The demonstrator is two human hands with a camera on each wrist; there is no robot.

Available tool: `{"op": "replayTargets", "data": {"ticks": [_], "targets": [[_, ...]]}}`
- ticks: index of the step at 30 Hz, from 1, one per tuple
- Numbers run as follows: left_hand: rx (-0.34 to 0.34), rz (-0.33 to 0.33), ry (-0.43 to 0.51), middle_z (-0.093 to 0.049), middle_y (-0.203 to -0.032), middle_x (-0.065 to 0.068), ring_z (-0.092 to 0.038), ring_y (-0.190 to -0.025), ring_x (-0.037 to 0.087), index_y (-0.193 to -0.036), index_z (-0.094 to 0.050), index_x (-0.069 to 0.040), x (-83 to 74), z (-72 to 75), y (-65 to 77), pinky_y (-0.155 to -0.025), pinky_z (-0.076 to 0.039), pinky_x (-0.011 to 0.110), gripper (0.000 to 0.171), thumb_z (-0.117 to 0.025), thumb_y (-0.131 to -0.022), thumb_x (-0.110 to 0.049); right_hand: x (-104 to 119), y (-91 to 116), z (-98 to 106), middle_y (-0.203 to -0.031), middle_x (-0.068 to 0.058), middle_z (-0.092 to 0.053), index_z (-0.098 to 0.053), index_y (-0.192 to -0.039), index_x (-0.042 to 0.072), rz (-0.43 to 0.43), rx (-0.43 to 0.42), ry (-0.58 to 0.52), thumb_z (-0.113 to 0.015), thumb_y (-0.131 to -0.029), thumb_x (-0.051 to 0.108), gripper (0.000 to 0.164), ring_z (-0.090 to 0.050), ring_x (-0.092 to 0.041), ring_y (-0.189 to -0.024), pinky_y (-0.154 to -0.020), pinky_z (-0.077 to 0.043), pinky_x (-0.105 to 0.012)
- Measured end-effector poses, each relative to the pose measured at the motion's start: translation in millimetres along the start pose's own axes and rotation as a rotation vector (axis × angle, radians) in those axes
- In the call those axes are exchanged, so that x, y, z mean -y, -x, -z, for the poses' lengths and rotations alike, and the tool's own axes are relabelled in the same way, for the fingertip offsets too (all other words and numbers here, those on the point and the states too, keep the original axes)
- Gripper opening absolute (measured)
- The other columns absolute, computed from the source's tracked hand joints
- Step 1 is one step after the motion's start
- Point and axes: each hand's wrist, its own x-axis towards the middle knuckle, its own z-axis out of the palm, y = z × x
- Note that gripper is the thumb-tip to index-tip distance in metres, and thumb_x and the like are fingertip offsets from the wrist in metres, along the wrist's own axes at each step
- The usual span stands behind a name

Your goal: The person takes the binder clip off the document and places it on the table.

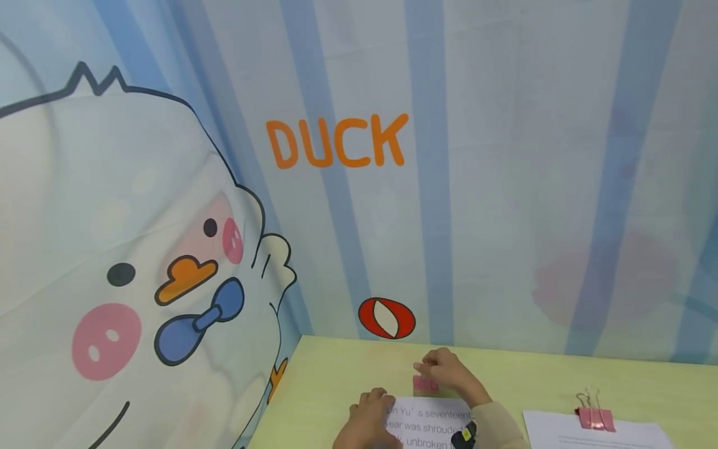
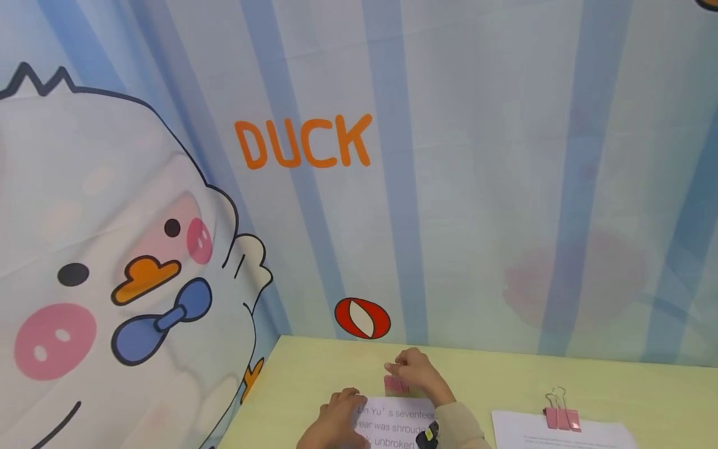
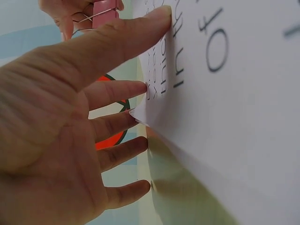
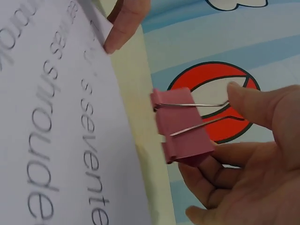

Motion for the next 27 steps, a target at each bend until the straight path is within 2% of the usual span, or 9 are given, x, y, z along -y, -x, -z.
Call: {"op": "replayTargets", "data": {"ticks": [4, 10, 13, 19, 27], "targets": [[0.000, 0.002, 0.014, -0.054, -0.134, 0.017, -0.047, -0.125, 0.041, -0.126, -0.066, -0.005, -0.4, -1.3, 1.1, -0.104, -0.035, 0.067, 0.077, -0.099, -0.059, -0.021, -0.4, 0.9, 1.2, -0.077, -0.001, -0.059, -0.073, -0.095, -0.005, -0.027, -0.059, 0.037, -0.070, -0.096, 0.022, 0.028, -0.048, -0.016, -0.069, -0.061, -0.042, -0.031], [-0.008, -0.006, -0.001, -0.055, -0.135, 0.016, -0.047, -0.125, 0.041, -0.127, -0.066, -0.005, -0.6, -1.3, 3.1, -0.103, -0.036, 0.067, 0.076, -0.098, -0.059, -0.020, 3.8, 3.3, 7.9, -0.092, -0.006, -0.067, -0.071, -0.105, -0.007, -0.038, -0.008, 0.028, -0.069, -0.097, 0.025, 0.033, -0.056, -0.020, -0.081, -0.071, -0.050, -0.039], [-0.004, 0.008, 0.002, -0.054, -0.136, 0.015, -0.047, -0.124, 0.040, -0.127, -0.067, -0.006, -2.0, -0.2, 2.7, -0.103, -0.037, 0.066, 0.075, -0.098, -0.061, -0.019, 6.1, 4.5, 11.4, -0.101, -0.011, -0.068, -0.069, -0.110, -0.009, -0.051, -0.017, 0.047, -0.070, -0.096, 0.024, 0.036, -0.061, -0.025, -0.092, -0.081, -0.053, -0.046], [0.006, 0.031, 0.015, -0.054, -0.137, 0.014, -0.047, -0.124, 0.041, -0.127, -0.067, -0.007, -5.1, 0.4, 0.4, -0.102, -0.037, 0.067, 0.074, -0.098, -0.061, -0.019, 7.8, 8.9, 19.6, -0.113, -0.018, -0.067, -0.066, -0.116, -0.011, -0.076, -0.025, 0.028, -0.069, -0.097, 0.021, 0.037, -0.063, -0.035, -0.107, -0.093, -0.051, -0.054], [-0.013, -0.032, 0.003, -0.055, -0.134, 0.017, -0.046, -0.126, 0.042, -0.125, -0.067, -0.003, -1.8, 0.5, 0.9, -0.104, -0.034, 0.067, 0.075, -0.099, -0.059, -0.020, 8.2, 15.9, 31.2, -0.114, -0.019, -0.067, -0.064, -0.119, -0.013, -0.038, 0.026, -0.009, -0.065, -0.100, 0.023, 0.041, -0.062, -0.037, -0.108, -0.093, -0.050, -0.055]]}}
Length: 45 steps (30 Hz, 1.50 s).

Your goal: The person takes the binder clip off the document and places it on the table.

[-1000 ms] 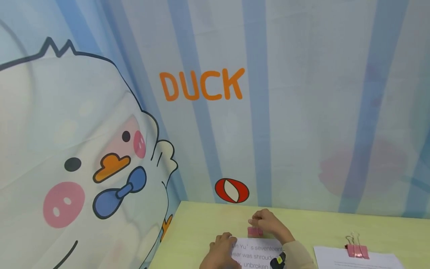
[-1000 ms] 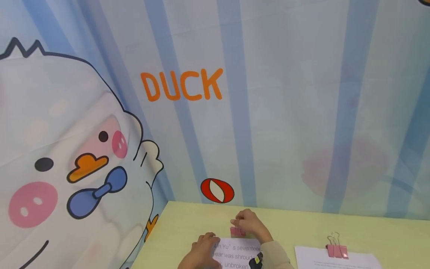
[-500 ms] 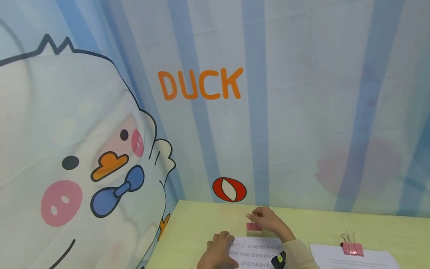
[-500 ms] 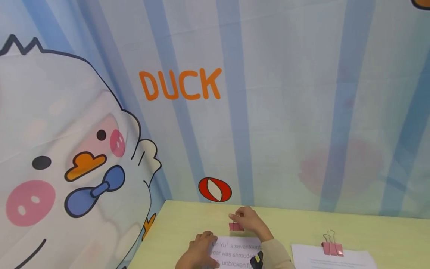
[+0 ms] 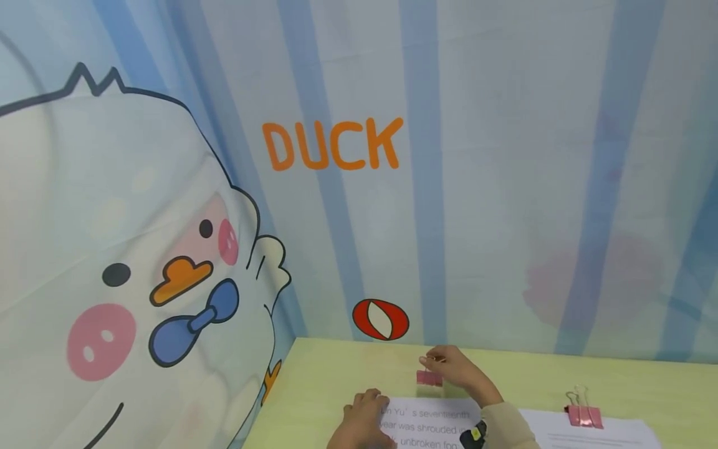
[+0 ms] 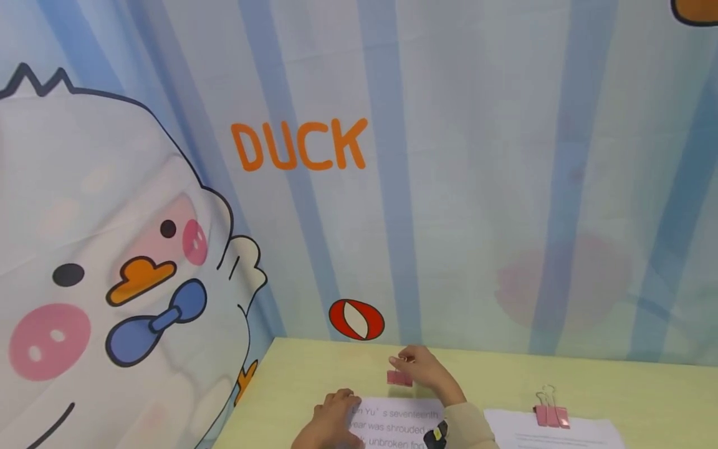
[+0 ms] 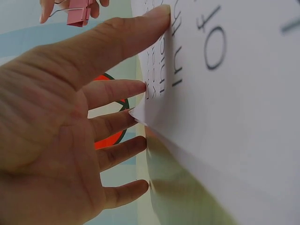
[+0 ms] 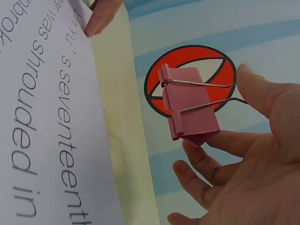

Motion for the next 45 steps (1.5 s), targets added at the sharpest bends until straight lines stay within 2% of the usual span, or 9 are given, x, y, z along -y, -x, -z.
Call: {"op": "replayTargets", "data": {"ticks": [3, 7, 12, 19, 29, 36, 45], "targets": [[-0.014, -0.017, -0.014, -0.055, -0.134, 0.017, -0.046, -0.127, 0.043, -0.125, -0.067, -0.003, 0.1, 0.3, 1.7, -0.104, -0.034, 0.067, 0.076, -0.099, -0.058, -0.020, -3.8, 2.5, 3.6, -0.113, -0.016, -0.068, -0.065, -0.119, -0.011, 0.006, 0.013, -0.011, -0.064, -0.101, 0.025, 0.040, -0.061, -0.036, -0.109, -0.094, -0.050, -0.055], [-0.005, 0.010, -0.001, -0.055, -0.135, 0.016, -0.046, -0.127, 0.042, -0.125, -0.067, -0.003, -1.6, 0.9, 2.9, -0.105, -0.034, 0.068, 0.075, -0.099, -0.059, -0.019, -6.6, 7.1, 9.4, -0.112, -0.016, -0.069, -0.065, -0.120, -0.011, 0.018, 0.038, -0.040, -0.061, -0.102, 0.026, 0.041, -0.060, -0.037, -0.111, -0.095, -0.048, -0.056], [0.013, 0.045, 0.039, -0.053, -0.138, 0.017, -0.045, -0.127, 0.042, -0.127, -0.067, -0.003, -1.8, -0.5, 1.8, -0.106, -0.031, 0.068, 0.075, -0.098, -0.060, -0.017, -6.7, 14.6, 17.2, -0.121, -0.019, -0.065, -0.064, -0.122, -0.009, -0.004, 0.071, -0.064, -0.060, -0.103, 0.028, 0.042, -0.058, -0.039, -0.115, -0.098, -0.046, -0.058], [0.001, 0.000, 0.016, -0.052, -0.138, 0.018, -0.044, -0.129, 0.044, -0.126, -0.066, -0.002, 3.6, -0.8, 2.9, -0.106, -0.031, 0.069, 0.076, -0.098, -0.059, -0.016, -8.7, 23.0, 27.6, -0.118, -0.024, -0.065, -0.061, -0.122, -0.013, 0.058, 0.110, -0.056, -0.058, -0.104, 0.026, 0.043, -0.060, -0.042, -0.113, -0.096, -0.047, -0.059], [0.018, -0.002, 0.000, -0.053, -0.137, 0.016, -0.045, -0.127, 0.042, -0.127, -0.066, -0.003, 0.2, -0.6, 1.8, -0.106, -0.033, 0.068, 0.075, -0.097, -0.061, -0.018, -20.1, 41.0, 44.6, -0.121, -0.021, -0.065, -0.060, -0.123, -0.011, 0.005, 0.134, -0.040, -0.057, -0.105, 0.029, 0.044, -0.057, -0.045, -0.117, -0.096, -0.046, -0.061], [0.022, 0.028, 0.016, -0.052, -0.141, 0.016, -0.045, -0.128, 0.042, -0.127, -0.067, -0.005, -1.1, 1.2, 2.0, -0.106, -0.032, 0.068, 0.074, -0.097, -0.061, -0.016, -29.6, 51.8, 55.8, -0.122, -0.024, -0.063, -0.060, -0.123, -0.013, 0.011, 0.167, -0.031, -0.055, -0.105, 0.029, 0.045, -0.056, -0.047, -0.118, -0.097, -0.045, -0.062], [0.009, 0.017, 0.019, -0.051, -0.141, 0.015, -0.045, -0.127, 0.043, -0.125, -0.068, -0.004, -2.4, 0.8, 2.7, -0.103, -0.035, 0.069, 0.073, -0.098, -0.059, -0.015, -37.2, 64.5, 70.0, -0.121, -0.027, -0.064, -0.058, -0.122, -0.015, 0.003, 0.161, -0.056, -0.054, -0.106, 0.027, 0.046, -0.058, -0.047, -0.116, -0.098, -0.044, -0.062]]}}
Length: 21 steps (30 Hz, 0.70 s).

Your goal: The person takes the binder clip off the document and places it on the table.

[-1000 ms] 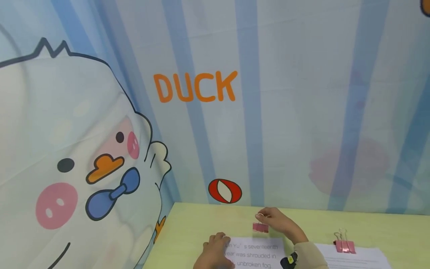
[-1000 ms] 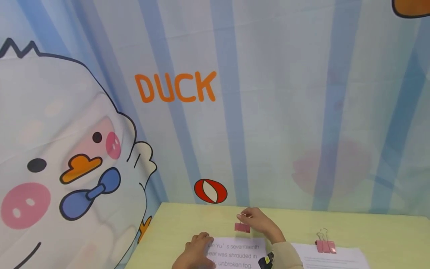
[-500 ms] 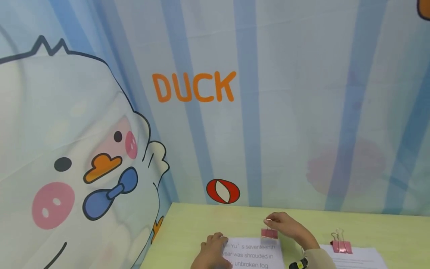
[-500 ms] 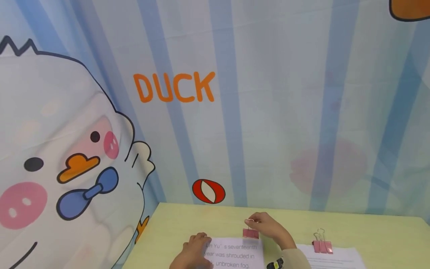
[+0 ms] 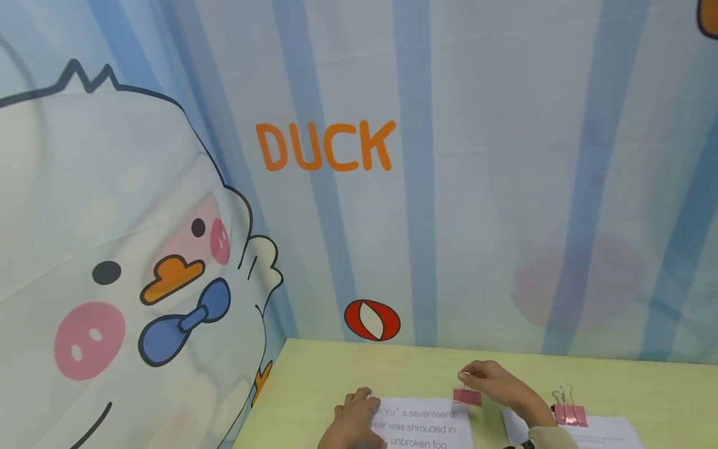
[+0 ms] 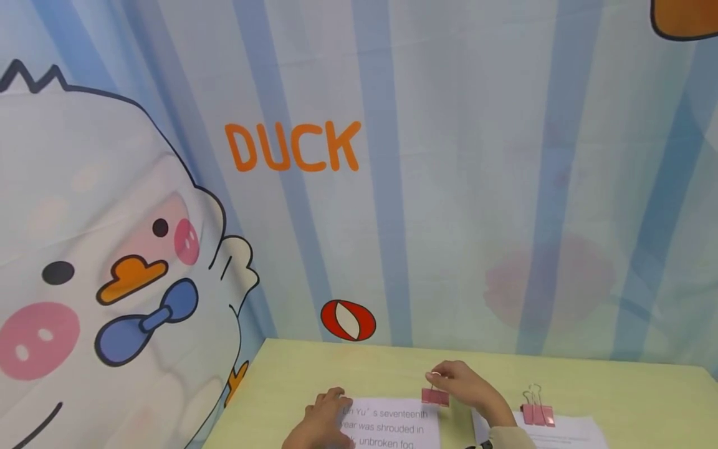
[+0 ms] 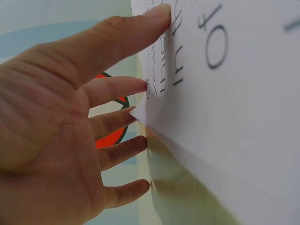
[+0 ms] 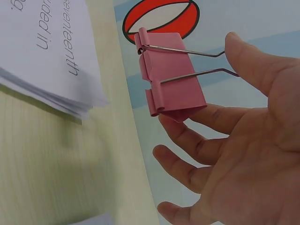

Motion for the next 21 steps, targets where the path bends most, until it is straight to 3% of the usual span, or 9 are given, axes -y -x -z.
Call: {"op": "replayTargets", "data": {"ticks": [6, 14, 21], "targets": [[0.015, 0.007, -0.010, -0.052, -0.140, 0.015, -0.044, -0.128, 0.042, -0.124, -0.068, -0.004, -0.4, 1.9, 0.6, -0.104, -0.035, 0.067, 0.072, -0.098, -0.060, -0.017, -2.4, 6.5, 6.6, -0.122, -0.028, -0.063, -0.056, -0.124, -0.018, -0.015, 0.011, -0.007, -0.051, -0.107, 0.028, 0.049, -0.057, -0.047, -0.117, -0.098, -0.044, -0.062], [0.021, -0.008, -0.007, -0.051, -0.139, 0.016, -0.044, -0.128, 0.042, -0.124, -0.068, -0.003, -0.1, 2.1, 1.2, -0.104, -0.034, 0.067, 0.072, -0.098, -0.060, -0.017, -17.9, 19.3, 11.6, -0.117, -0.024, -0.065, -0.057, -0.120, -0.018, 0.038, 0.030, 0.000, -0.051, -0.107, 0.023, 0.044, -0.060, -0.041, -0.112, -0.095, -0.046, -0.061], [0.025, -0.017, 0.003, -0.050, -0.141, 0.016, -0.043, -0.129, 0.042, -0.126, -0.067, -0.003, 0.9, 0.6, 0.7, -0.105, -0.033, 0.067, 0.072, -0.097, -0.061, -0.015, -28.6, 28.2, 13.1, -0.119, -0.023, -0.065, -0.056, -0.123, -0.017, -0.041, 0.054, -0.046, -0.049, -0.108, 0.028, 0.048, -0.058, -0.045, -0.116, -0.096, -0.045, -0.063]]}}
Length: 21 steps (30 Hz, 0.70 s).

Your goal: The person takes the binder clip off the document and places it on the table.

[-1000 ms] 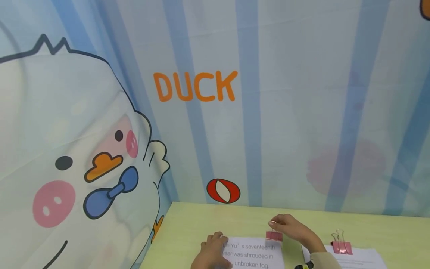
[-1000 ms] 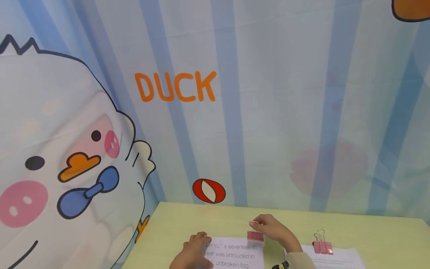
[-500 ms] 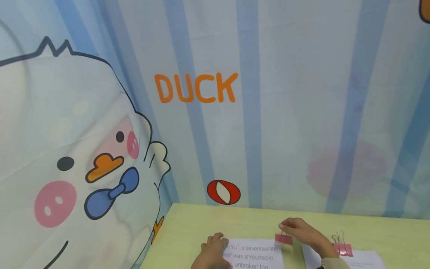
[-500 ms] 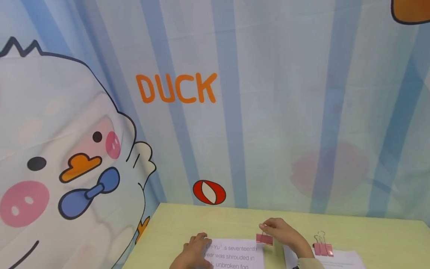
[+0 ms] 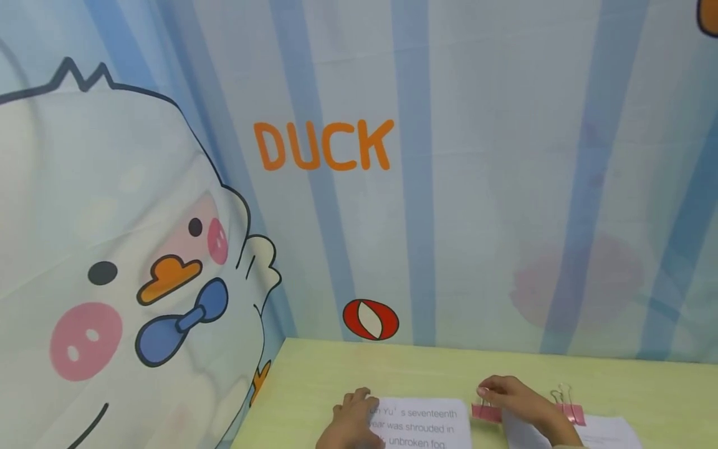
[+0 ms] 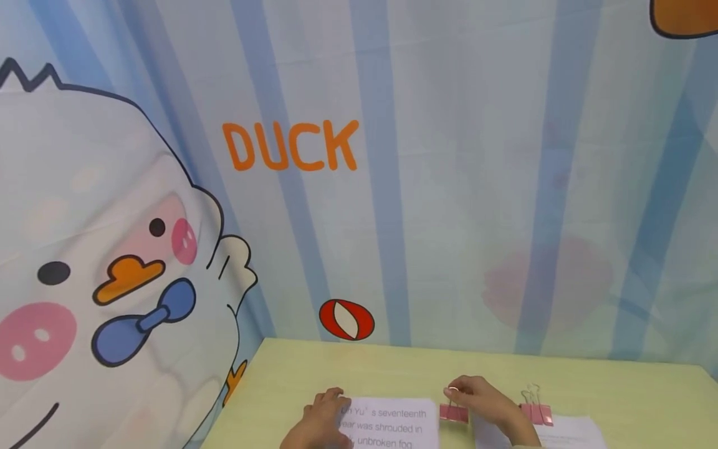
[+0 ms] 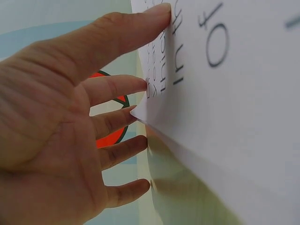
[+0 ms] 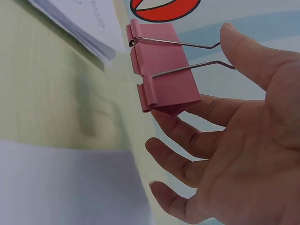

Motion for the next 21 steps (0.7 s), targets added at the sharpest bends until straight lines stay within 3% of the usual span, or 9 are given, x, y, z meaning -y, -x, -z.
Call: {"op": "replayTargets", "data": {"ticks": [6, 12, 21], "targets": [[0.000, 0.021, 0.035, -0.049, -0.142, 0.016, -0.043, -0.128, 0.043, -0.126, -0.067, -0.004, -0.7, 0.6, 0.5, -0.104, -0.033, 0.068, 0.071, -0.096, -0.062, -0.013, -8.6, 1.0, -1.2, -0.119, -0.023, -0.065, -0.055, -0.123, -0.018, 0.018, 0.049, -0.014, -0.047, -0.109, 0.027, 0.047, -0.059, -0.045, -0.115, -0.095, -0.047, -0.058], [-0.004, 0.045, 0.041, -0.049, -0.143, 0.016, -0.043, -0.128, 0.044, -0.127, -0.067, -0.004, -2.9, 2.5, -1.1, -0.105, -0.032, 0.069, 0.071, -0.096, -0.063, -0.014, -10.6, 0.3, -4.8, -0.117, -0.020, -0.065, -0.058, -0.121, -0.016, 0.023, 0.042, 0.000, -0.049, -0.107, 0.027, 0.046, -0.060, -0.041, -0.111, -0.092, -0.048, -0.058], [-0.016, 0.005, 0.000, -0.051, -0.140, 0.017, -0.044, -0.127, 0.044, -0.125, -0.068, -0.002, -2.4, 1.1, 0.8, -0.103, -0.033, 0.070, 0.072, -0.097, -0.061, -0.015, -24.5, 0.4, -14.8, -0.114, -0.022, -0.065, -0.059, -0.116, -0.018, 0.048, 0.041, 0.006, -0.050, -0.108, 0.025, 0.045, -0.061, -0.041, -0.107, -0.090, -0.049, -0.058]]}}
